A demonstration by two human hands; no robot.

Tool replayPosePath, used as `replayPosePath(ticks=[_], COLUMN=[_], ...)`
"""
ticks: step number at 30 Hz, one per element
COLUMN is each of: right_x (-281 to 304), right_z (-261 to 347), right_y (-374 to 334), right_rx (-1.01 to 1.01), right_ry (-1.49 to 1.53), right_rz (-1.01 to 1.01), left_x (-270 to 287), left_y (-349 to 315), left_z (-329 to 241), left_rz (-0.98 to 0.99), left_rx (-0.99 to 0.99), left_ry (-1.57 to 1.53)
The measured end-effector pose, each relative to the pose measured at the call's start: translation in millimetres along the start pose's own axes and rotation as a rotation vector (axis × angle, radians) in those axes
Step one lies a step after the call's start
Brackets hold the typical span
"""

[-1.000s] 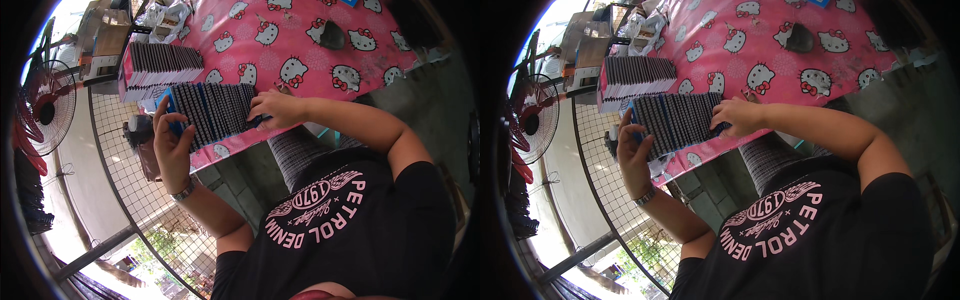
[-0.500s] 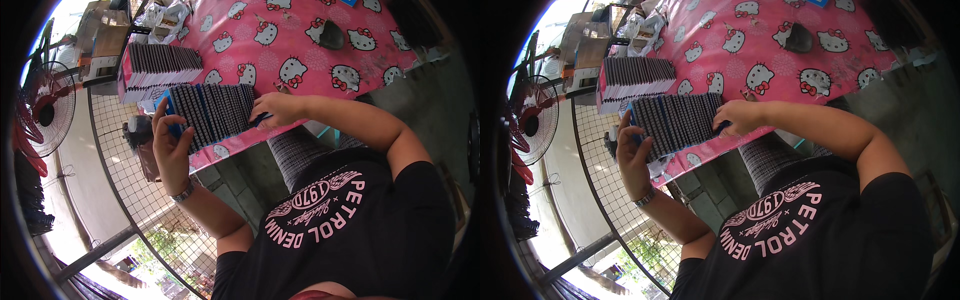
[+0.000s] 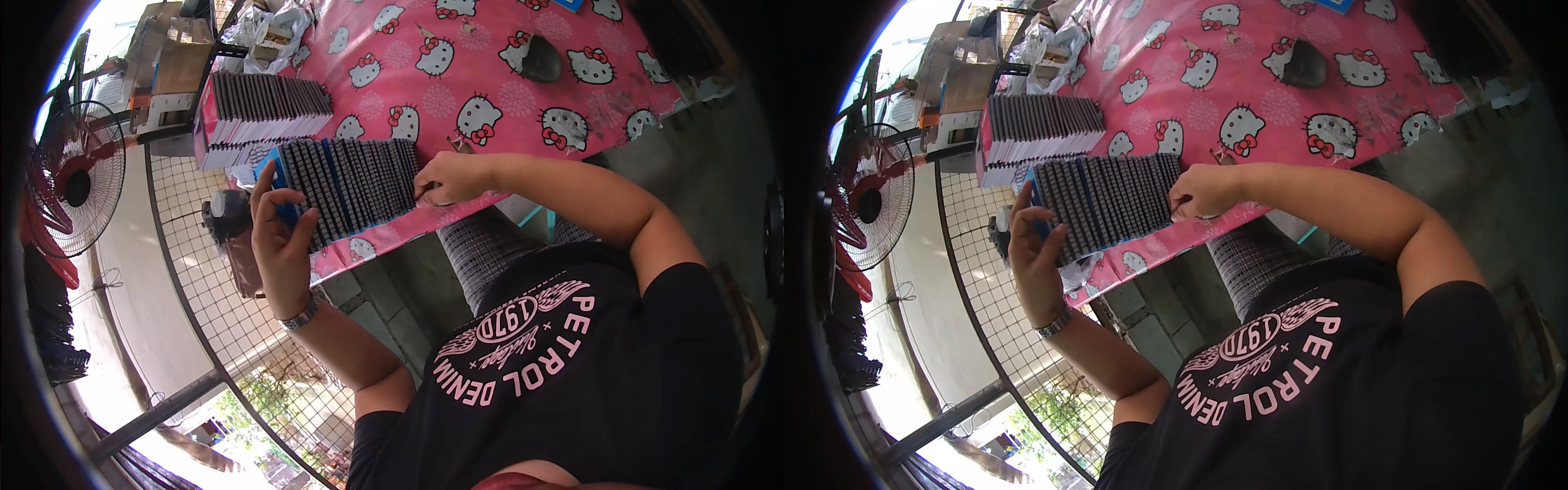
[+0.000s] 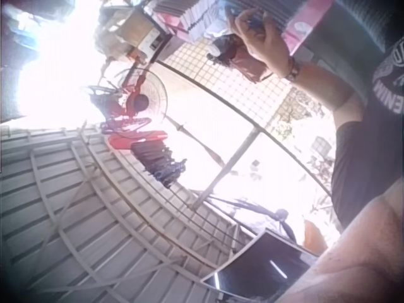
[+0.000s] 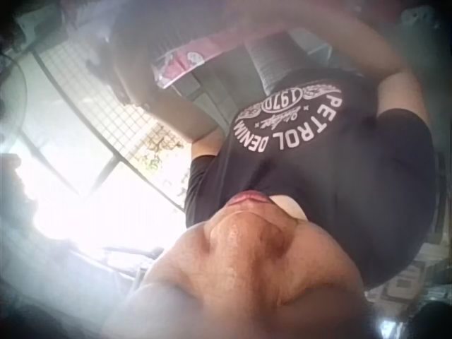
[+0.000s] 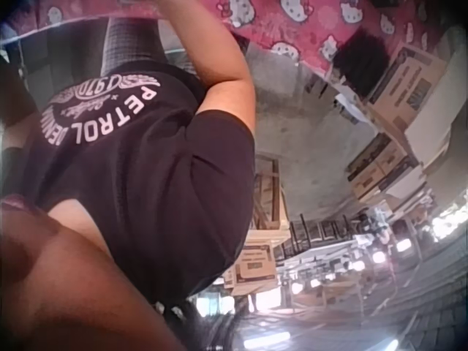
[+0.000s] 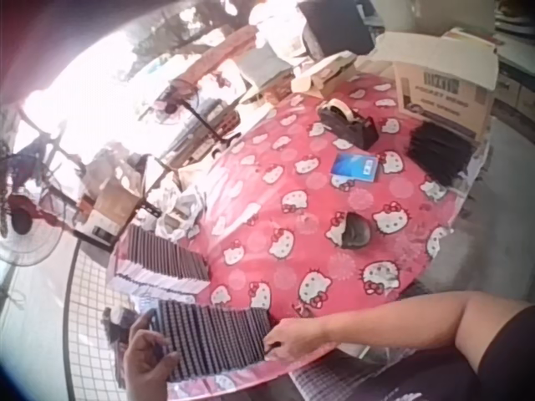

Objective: The person binds blue notepads by hand, inserting a black spiral binding through the pre-punched holes of each notepad and stacking them on a table.

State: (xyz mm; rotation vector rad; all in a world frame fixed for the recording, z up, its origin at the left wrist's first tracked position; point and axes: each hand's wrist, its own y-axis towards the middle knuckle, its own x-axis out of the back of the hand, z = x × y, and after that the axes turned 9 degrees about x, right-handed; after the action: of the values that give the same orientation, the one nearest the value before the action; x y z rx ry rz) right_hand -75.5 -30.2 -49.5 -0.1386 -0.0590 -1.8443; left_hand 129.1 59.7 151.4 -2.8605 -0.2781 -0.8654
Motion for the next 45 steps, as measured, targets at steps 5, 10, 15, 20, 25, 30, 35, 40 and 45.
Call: replayPosePath(ticks=[5,10,15,20,25,30,35,40,45], right_x=[-12.4,-18.4,-8.4,-14.6,-21.4,-10.3,-13.3,-17.3,-23.2], right_z=[-24.2,-25.0,-16.7,-26.4,-40.3,-29.5,-15.1,-27.0,-35.1], right_y=[-0.9,-5.5,11.0,-6.1,-2.3,8.9,-16.8,-15.5,-7.9], right_rx=[0.165,0.343,-0.03,0.258,0.439,-0.013,0.089,0.276,0.401], right_ry=[-0.265,-0.489,-0.16,-0.396,-0.499,-0.274,-0.3,-0.52,-0.62], right_rz=[-0.14,-0.237,0.034,-0.183,-0.315,0.006,-0.165,-0.25,-0.323], left_x=[-2.2,-0.3,-3.8,0.9,-1.6,-1.4,0.8,0.5,-1.2], left_y=[-1.2,-1.9,2.1,-1.5,1.3,1.0,-0.5,0.7,-0.3], left_z=[-3.3,-1.5,-1.5,-1.4,-0.8,-3.5,2.4,-1.5,-1.7], left_rz=[-0.003,0.001,-0.003,-0.01,-0.017,-0.002,-0.021,-0.007,-0.019], left_rx=[0.029,0.011,-0.006,0.004,-0.008,0.004,-0.005,-0.001,0.002], left_ry=[0.011,-0.017,-0.002,0.021,0.014,0.02,-0.002,0.005,0.017])
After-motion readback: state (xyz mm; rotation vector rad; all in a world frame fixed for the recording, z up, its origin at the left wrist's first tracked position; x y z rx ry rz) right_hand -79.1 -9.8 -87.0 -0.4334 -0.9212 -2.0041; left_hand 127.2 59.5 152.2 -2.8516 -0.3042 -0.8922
